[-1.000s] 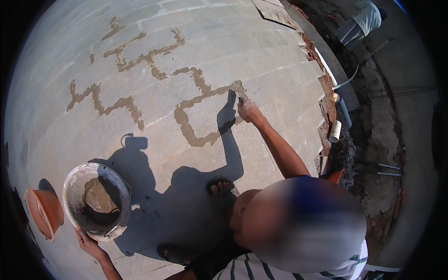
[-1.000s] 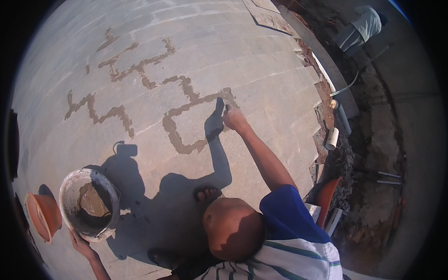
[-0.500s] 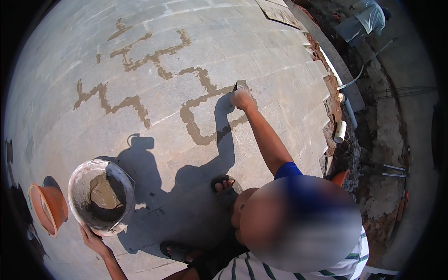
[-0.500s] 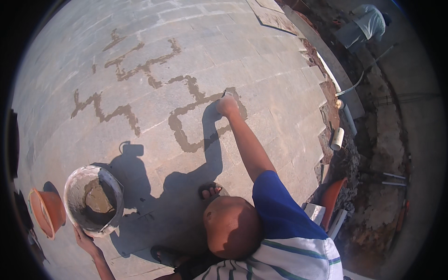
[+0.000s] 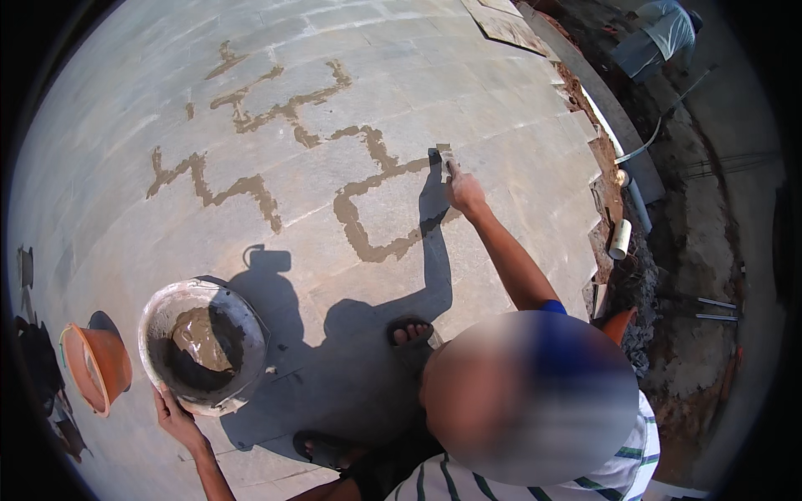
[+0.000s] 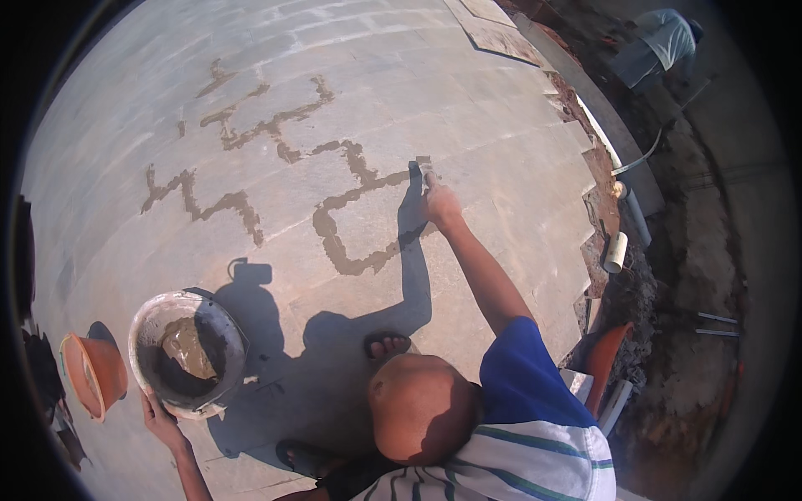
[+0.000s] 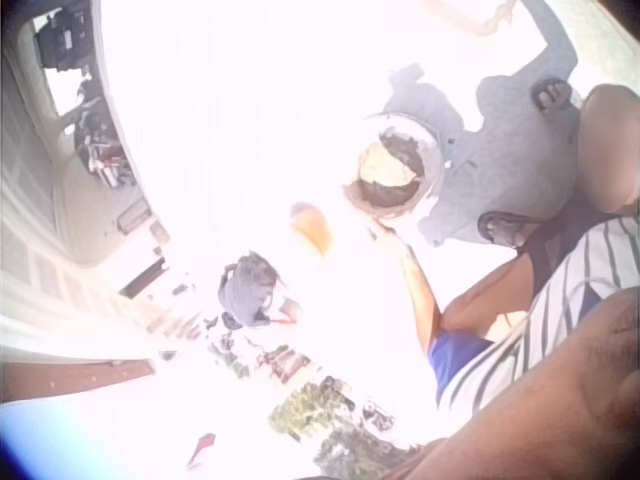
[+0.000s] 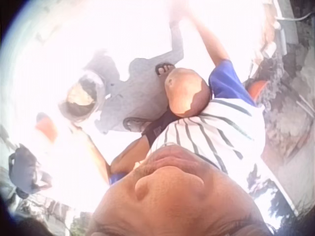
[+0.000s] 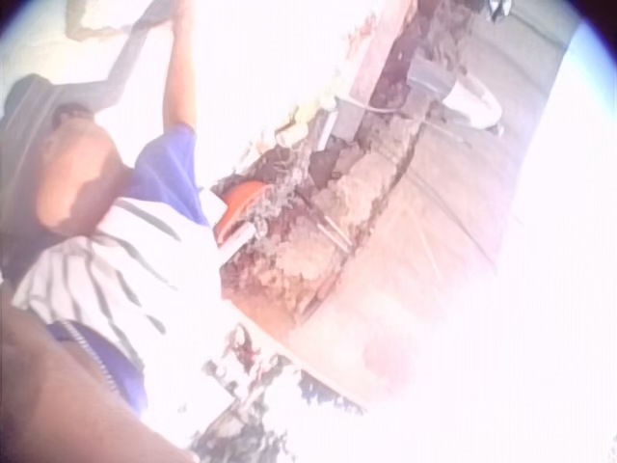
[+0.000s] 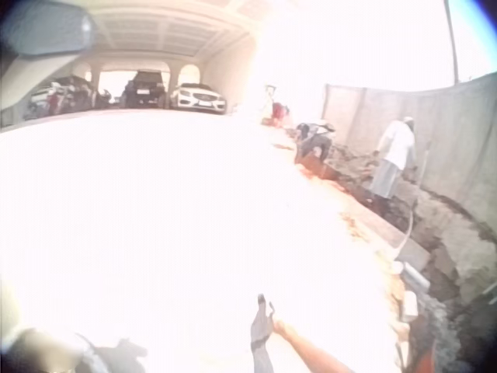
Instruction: The person scoops grout from a bucket using a trowel and applies it into the gaps between floor tiles. They spread the grout across the tile surface, filling the joints, and occasionally wipe the trowel with a cloth.
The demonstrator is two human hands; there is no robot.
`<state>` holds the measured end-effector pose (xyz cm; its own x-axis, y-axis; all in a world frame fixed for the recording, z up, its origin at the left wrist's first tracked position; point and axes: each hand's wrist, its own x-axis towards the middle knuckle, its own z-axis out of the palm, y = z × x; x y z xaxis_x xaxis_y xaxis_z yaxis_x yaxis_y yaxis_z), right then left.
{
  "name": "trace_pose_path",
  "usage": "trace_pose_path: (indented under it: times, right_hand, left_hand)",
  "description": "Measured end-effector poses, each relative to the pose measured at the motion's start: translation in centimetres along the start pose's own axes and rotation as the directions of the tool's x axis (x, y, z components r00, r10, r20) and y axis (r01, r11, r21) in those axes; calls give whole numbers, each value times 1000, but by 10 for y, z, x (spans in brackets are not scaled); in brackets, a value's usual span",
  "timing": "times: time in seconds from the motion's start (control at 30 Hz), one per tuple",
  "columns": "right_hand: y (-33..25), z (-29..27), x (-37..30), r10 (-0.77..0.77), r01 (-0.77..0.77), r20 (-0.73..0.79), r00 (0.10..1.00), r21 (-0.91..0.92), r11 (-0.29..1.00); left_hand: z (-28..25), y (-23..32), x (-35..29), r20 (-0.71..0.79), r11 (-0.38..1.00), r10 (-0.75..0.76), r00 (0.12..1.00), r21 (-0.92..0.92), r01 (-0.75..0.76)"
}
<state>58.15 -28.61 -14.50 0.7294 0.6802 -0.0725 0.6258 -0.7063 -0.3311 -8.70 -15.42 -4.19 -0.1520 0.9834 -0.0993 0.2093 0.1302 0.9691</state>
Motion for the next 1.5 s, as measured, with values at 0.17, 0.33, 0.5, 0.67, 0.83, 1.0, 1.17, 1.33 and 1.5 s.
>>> trace_pose_path:
  times: [0.17,0.33,0.5,0.67,0.83,1.0,1.17,1.33,1.5]
  right_hand:
    - [-1,39,13,-75,79,96,993,-40,996]
    - [-105,-57,-32,-195,102,666,720,177,979]
    - [-203,-64,-57,-627,257,705,332,572,779]
    - [-254,1,-49,-996,561,86,26,823,86]
    - [-275,-15,-74,-925,678,362,117,652,341]
    - [-245,-43,-61,-896,705,346,278,560,435]
    - [-256,-30,-67,-787,791,584,201,377,482]
    - [-246,-51,-37,-871,704,479,111,580,409]
    - [-210,-42,-46,-730,324,680,75,675,662]
  left_hand:
    - [-1,16,0,29,999,45,999,24,-46]
    - [44,44,6,81,976,72,994,200,-87]
    - [66,29,28,79,926,280,957,242,-291]
    - [103,95,15,181,933,193,965,270,-237]
    - [166,135,8,274,847,155,949,457,-270]
    - [230,162,-6,440,833,267,857,341,-435]
    - [238,158,-10,449,874,288,846,239,-424]
    - [289,204,20,551,858,264,792,240,-454]
    - [280,172,30,546,907,232,805,177,-381]
